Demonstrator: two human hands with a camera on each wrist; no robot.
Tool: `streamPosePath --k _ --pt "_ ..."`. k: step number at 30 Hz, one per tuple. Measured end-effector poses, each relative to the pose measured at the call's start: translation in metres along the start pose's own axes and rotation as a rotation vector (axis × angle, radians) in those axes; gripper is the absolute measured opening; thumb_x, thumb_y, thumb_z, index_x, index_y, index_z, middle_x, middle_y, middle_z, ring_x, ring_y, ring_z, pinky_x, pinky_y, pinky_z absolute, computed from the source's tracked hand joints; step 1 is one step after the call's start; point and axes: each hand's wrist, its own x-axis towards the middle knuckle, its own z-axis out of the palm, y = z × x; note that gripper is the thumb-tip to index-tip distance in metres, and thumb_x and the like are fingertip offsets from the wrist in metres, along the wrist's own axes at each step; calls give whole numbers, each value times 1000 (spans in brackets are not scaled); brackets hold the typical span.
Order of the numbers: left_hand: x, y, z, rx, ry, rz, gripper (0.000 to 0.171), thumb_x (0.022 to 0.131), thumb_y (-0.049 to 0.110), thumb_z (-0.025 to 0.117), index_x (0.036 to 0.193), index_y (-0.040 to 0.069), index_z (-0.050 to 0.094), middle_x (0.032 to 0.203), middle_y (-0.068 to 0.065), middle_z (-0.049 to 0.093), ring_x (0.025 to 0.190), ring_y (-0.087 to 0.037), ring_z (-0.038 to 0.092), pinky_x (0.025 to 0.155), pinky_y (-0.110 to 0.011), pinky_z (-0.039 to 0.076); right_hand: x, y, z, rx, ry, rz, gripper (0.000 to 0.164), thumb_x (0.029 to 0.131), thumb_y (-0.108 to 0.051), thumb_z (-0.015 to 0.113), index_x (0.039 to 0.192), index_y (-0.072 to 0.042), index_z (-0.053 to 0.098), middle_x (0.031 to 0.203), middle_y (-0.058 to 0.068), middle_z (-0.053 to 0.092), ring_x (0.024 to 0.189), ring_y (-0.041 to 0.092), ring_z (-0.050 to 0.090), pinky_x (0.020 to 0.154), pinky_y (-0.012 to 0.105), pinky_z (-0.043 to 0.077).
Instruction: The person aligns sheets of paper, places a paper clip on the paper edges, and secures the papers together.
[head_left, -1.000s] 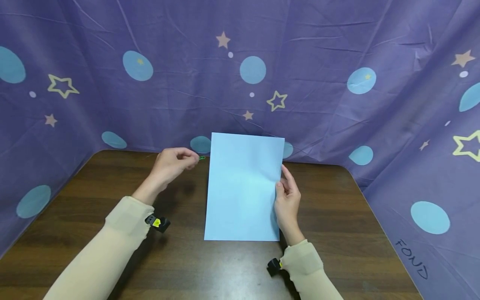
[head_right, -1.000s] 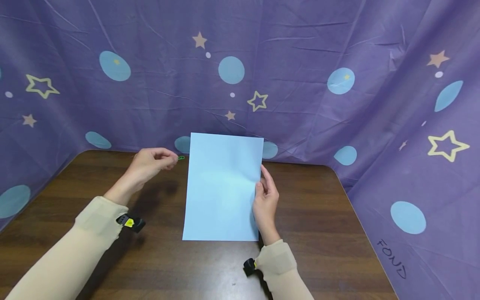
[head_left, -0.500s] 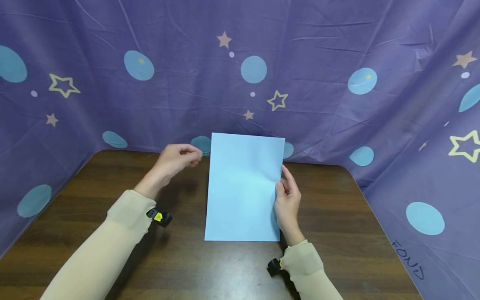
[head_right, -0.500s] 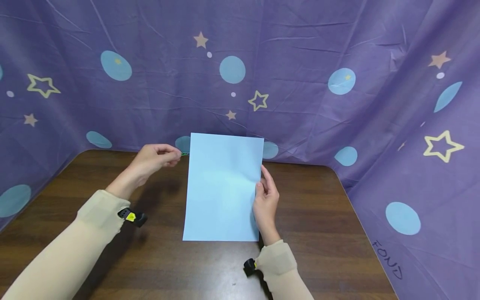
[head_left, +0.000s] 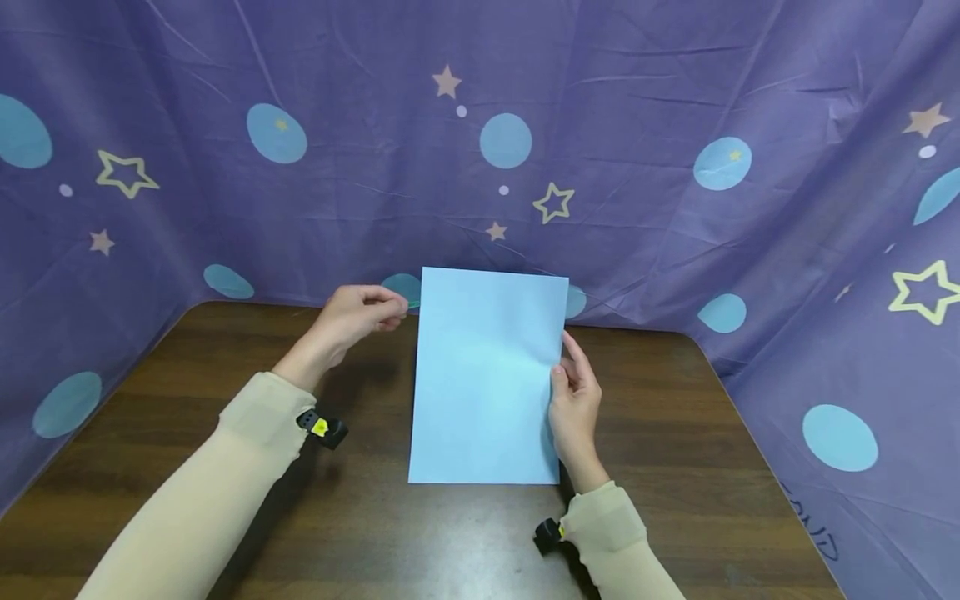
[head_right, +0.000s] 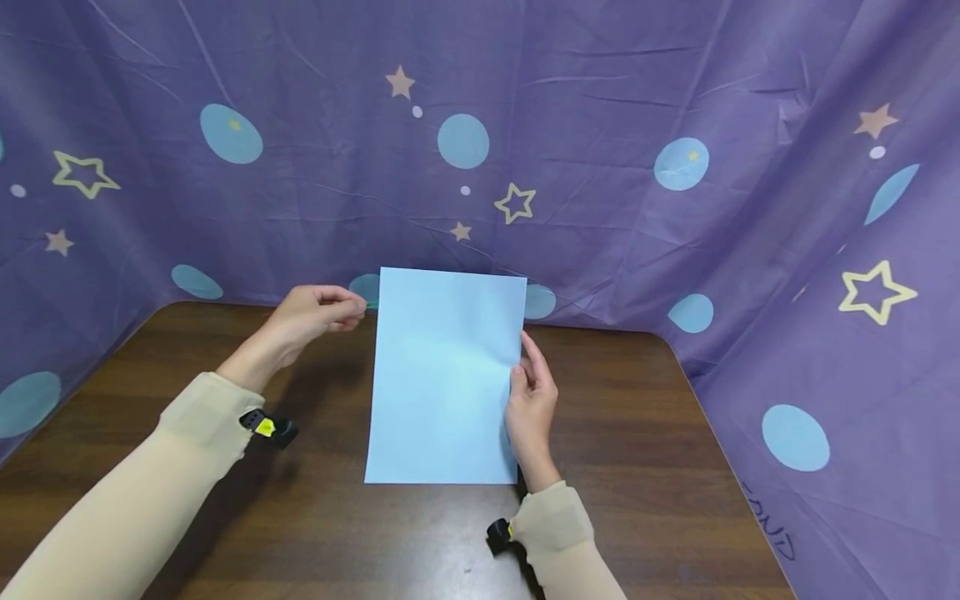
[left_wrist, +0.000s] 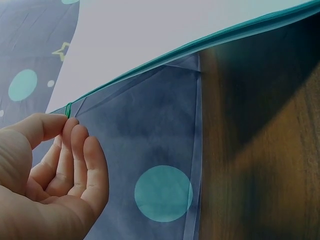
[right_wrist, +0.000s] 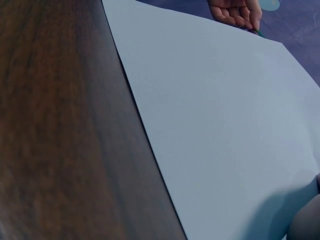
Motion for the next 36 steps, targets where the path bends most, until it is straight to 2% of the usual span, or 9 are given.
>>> streamPosePath --k 5,8,16,21,31,36 --pt "1 0 1 -31 -12 3 31 103 19 70 122 -5 73 106 -6 77 93 -12 73 94 -34 61 0 1 0 4 -3 -5 59 105 9 55 150 -29 62 110 15 65 84 17 51 67 18 43" --pt "1 0 2 -45 -13 10 30 103 19 70 121 -6 73 109 -9 76 93 -13 73 91 -31 61 1 1 1 -3 -2 -14 58 105 9 55 152 -25 61 112 16 66 85 17 51 68 17 43" --pt "1 -3 2 -17 -5 -3 28 103 20 71 120 -2 74 113 -10 76 95 -13 73 89 -27 61 -1 1 0 -9 -15 -12 58 106 8 56 151 -27 61 112 16 66 86 17 52 69 17 44" --pt "2 -2 2 -16 -11 13 30 103 20 71 120 -4 73 110 -9 76 94 -13 72 86 -25 61 0 1 0 -5 -16 -19 58 105 9 55 152 -25 60 117 14 67 89 18 53 71 18 45" --pt "3 1 2 -31 -4 20 30 102 19 72 120 -5 73 107 -7 76 93 -14 72 85 -26 61 1 1 2 7 -12 -33 61 104 11 55 150 -29 62 111 16 67 84 18 52 66 18 43" --pt "3 0 4 -32 -2 6 32 102 20 72 121 -5 73 112 -10 76 94 -13 72 87 -26 61 1 0 1 4 -11 -25 61 104 11 56 150 -29 62 110 16 67 84 18 52 66 18 43"
